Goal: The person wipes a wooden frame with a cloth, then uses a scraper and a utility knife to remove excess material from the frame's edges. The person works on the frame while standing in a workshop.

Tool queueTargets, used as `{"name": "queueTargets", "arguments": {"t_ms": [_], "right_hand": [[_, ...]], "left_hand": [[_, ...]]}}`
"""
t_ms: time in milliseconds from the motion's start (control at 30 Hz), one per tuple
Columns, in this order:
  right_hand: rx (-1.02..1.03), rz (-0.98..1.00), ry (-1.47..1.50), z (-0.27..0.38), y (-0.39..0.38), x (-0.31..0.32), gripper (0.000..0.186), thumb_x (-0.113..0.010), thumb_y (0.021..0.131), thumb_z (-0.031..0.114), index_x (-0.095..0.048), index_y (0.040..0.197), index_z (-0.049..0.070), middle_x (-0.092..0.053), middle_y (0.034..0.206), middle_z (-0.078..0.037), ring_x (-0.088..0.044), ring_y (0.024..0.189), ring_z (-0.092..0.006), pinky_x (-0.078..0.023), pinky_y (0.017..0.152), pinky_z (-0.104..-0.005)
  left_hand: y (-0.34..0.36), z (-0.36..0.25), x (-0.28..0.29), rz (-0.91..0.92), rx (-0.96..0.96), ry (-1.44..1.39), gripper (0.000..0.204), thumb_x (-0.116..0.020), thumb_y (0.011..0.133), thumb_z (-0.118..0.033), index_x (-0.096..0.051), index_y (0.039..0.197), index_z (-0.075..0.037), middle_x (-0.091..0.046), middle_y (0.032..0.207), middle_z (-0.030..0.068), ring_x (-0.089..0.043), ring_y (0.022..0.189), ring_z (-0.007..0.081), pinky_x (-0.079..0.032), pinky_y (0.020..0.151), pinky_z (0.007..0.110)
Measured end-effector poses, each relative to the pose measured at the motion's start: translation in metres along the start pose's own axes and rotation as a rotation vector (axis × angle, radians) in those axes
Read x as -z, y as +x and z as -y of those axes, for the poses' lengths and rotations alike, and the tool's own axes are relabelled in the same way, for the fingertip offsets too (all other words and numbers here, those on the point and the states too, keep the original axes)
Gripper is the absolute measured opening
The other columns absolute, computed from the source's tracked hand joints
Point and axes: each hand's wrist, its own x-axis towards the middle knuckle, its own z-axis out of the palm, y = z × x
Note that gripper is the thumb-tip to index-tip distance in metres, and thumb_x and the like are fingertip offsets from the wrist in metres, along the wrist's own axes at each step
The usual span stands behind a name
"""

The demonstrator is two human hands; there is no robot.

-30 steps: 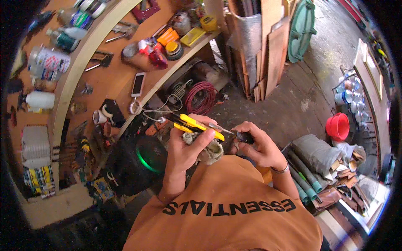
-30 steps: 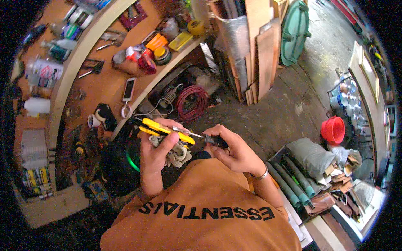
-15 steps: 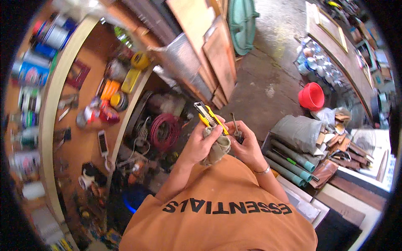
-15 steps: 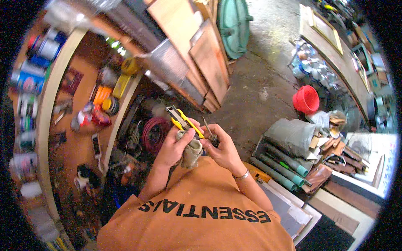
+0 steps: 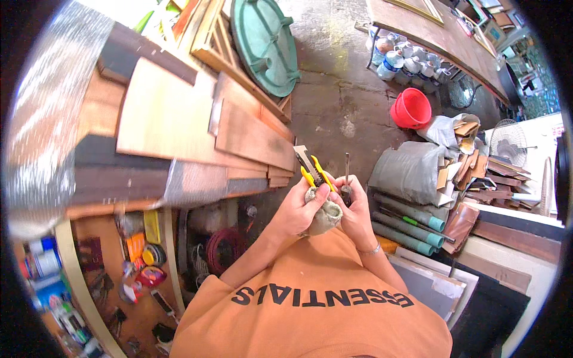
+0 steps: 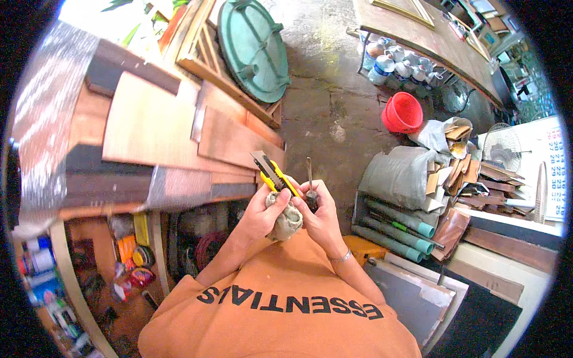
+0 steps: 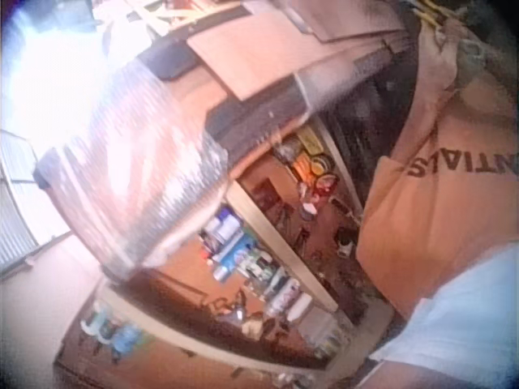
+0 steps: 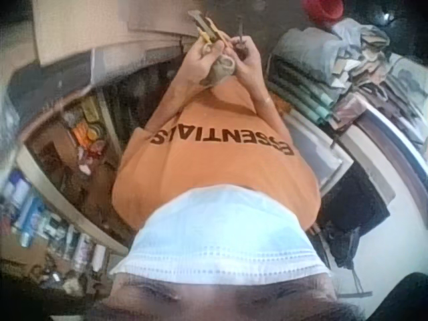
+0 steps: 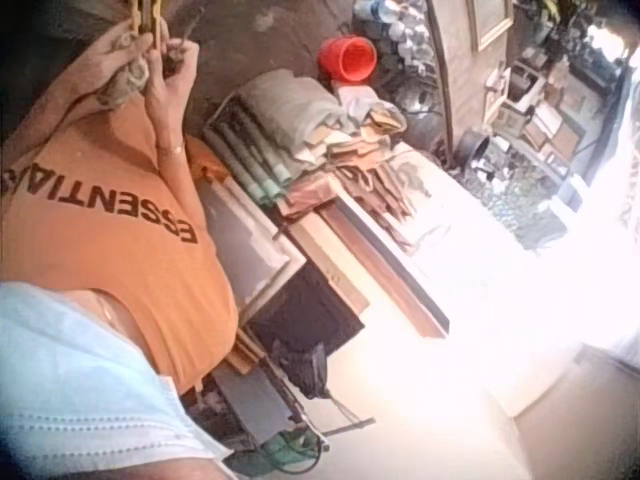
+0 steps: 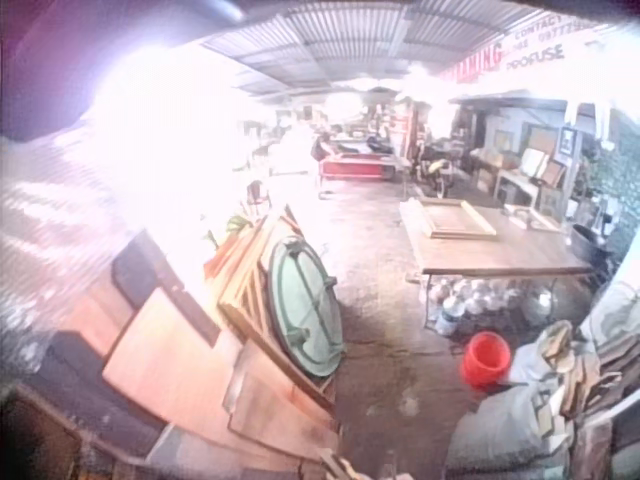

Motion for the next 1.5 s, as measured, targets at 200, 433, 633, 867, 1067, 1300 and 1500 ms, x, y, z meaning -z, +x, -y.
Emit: {"name": "queueTargets", "arguments": {"t_ms": [200,433,633,867,1067,1300,1500], "right_hand": [[-0.156,-0.076,0.098,0.0,0.132,0.078,0.021,-0.064,0.104,0.026,-0.059,0.108,0.006,-0.059,0.076,0.002,-0.049,0.056,-0.0026,-0.039,0.046,-0.0196],[-0.06,-0.162,-0.009,0.053,0.325,0.194,0.038,-0.044,0.112,0.039,-0.062,0.107,0.005,-0.053,0.07,0.001,-0.044,0.052,-0.005,-0.034,0.047,-0.0207],[0.05,-0.13,-0.065,0.099,0.475,0.243,0.032,-0.049,0.111,0.033,-0.064,0.107,0.005,-0.052,0.07,0.003,-0.043,0.054,-0.002,-0.035,0.047,-0.0194],[-0.033,-0.119,0.015,0.098,0.639,0.248,0.033,-0.049,0.111,0.034,-0.064,0.108,0.004,-0.05,0.068,0.003,-0.041,0.051,-0.0031,-0.034,0.046,-0.0198],[-0.21,-0.281,0.108,0.095,0.816,0.257,0.04,-0.046,0.111,0.041,-0.064,0.112,0.005,-0.048,0.065,0.003,-0.04,0.048,-0.0047,-0.035,0.044,-0.0217],[-0.031,-0.182,-0.035,0.143,1.036,0.262,0.031,-0.051,0.111,0.033,-0.063,0.115,0.005,-0.05,0.064,0.003,-0.044,0.05,-0.0043,-0.037,0.044,-0.0214],[-0.098,-0.251,0.051,0.132,1.229,0.281,0.027,-0.051,0.11,0.029,-0.065,0.111,0.006,-0.049,0.065,0.004,-0.043,0.049,-0.004,-0.037,0.044,-0.0206]], "left_hand": [[0.167,0.0,0.005,0.028,0.168,-0.128,0.029,-0.053,0.109,-0.02,-0.055,0.132,-0.003,-0.068,0.112,0.0075,-0.065,0.1,0.0126,-0.054,0.087,0.03],[0.367,-0.028,0.011,0.38,0.014,-0.923,0.037,-0.048,0.108,-0.046,-0.05,0.112,-0.009,-0.068,0.092,0.0102,-0.066,0.068,0.022,-0.054,0.064,0.038],[0.513,-0.066,0.028,0.66,-0.137,-1.221,0.048,-0.035,0.11,-0.055,-0.048,0.092,-0.011,-0.061,0.079,0.0085,-0.06,0.053,0.0227,-0.051,0.059,0.038],[0.68,-0.108,0.076,0.568,-0.032,-1.047,0.052,-0.036,0.108,-0.058,-0.047,0.09,-0.01,-0.061,0.076,0.0106,-0.062,0.057,0.0227,-0.051,0.06,0.038],[0.846,-0.167,0.141,0.137,0.175,-0.4,0.036,-0.051,0.108,-0.042,-0.052,0.109,-0.006,-0.072,0.094,0.0224,-0.073,0.085,0.0294,-0.06,0.076,0.039],[1.008,-0.246,0.224,0.011,0.068,-0.354,0.034,-0.057,0.105,-0.04,-0.054,0.109,-0.006,-0.07,0.093,0.0175,-0.071,0.08,0.0232,-0.06,0.075,0.034],[1.205,-0.281,0.271,0.186,-0.035,-0.724,0.041,-0.062,0.097,-0.047,-0.048,0.096,-0.009,-0.052,0.083,0.0089,-0.057,0.066,0.0223,-0.052,0.066,0.036]]}}
